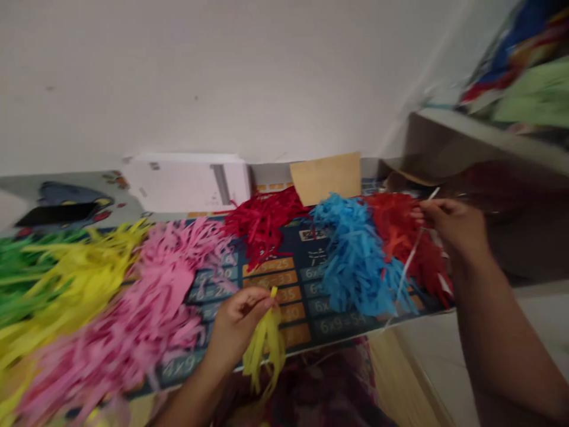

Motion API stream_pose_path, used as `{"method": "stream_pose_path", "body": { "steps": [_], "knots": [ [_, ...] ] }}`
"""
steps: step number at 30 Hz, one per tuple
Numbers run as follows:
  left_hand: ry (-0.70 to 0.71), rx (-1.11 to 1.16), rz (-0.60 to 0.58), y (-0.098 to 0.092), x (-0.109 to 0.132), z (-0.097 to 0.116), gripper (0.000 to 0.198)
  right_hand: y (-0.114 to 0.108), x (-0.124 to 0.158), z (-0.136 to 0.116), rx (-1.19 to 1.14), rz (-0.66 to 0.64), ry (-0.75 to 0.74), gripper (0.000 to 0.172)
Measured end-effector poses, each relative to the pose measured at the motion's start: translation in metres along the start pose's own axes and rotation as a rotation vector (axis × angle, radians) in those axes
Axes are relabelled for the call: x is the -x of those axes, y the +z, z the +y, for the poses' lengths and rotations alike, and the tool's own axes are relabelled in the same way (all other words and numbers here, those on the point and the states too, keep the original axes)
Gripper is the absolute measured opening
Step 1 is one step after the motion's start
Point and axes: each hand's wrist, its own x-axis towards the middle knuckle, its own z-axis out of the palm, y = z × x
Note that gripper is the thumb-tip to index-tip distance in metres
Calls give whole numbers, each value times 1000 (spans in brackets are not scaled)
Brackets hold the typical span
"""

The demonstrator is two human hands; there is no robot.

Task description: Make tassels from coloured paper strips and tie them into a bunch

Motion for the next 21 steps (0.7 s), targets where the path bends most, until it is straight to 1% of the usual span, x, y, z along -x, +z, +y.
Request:
{"method": "stream_pose_path", "body": {
  "steps": [1,2,4,5,6,8,10,12,15,17,18,19,20,21],
  "knots": [
    [-107,157,-15,2,0,0,33,7,28,-18,-44,-66,-29,40],
    [-199,302,-29,4,1,0,38,16,57,-36,-78,-205,-72,35],
    [-329,485,-52,7,0,-1,44,35,112,-69,-154,-496,-206,29],
    [-366,542,-58,7,1,-2,45,45,136,-83,-205,-613,-279,29],
    [-389,580,-63,6,1,-2,46,56,155,-95,-253,-697,-334,30],
    [-400,629,-66,4,3,-3,46,76,179,-112,-325,-804,-393,29],
    [-394,658,-71,1,5,-4,46,92,187,-122,-353,-862,-403,28],
    [-386,679,-82,-2,7,-5,46,100,187,-126,-351,-907,-410,28],
    [-366,681,-85,-6,7,-7,47,103,185,-127,-329,-943,-425,30],
    [-335,637,-83,-8,7,-9,46,103,185,-127,-301,-941,-416,30],
    [-291,578,-79,-9,7,-9,43,103,185,-126,-287,-937,-403,28],
    [-217,483,-67,-10,7,-10,38,104,186,-126,-283,-944,-383,24],
    [-114,354,-52,-10,8,-10,32,105,187,-125,-294,-960,-357,23],
    [7,203,-32,-10,9,-10,25,107,189,-124,-319,-991,-330,29]
  ]
}}
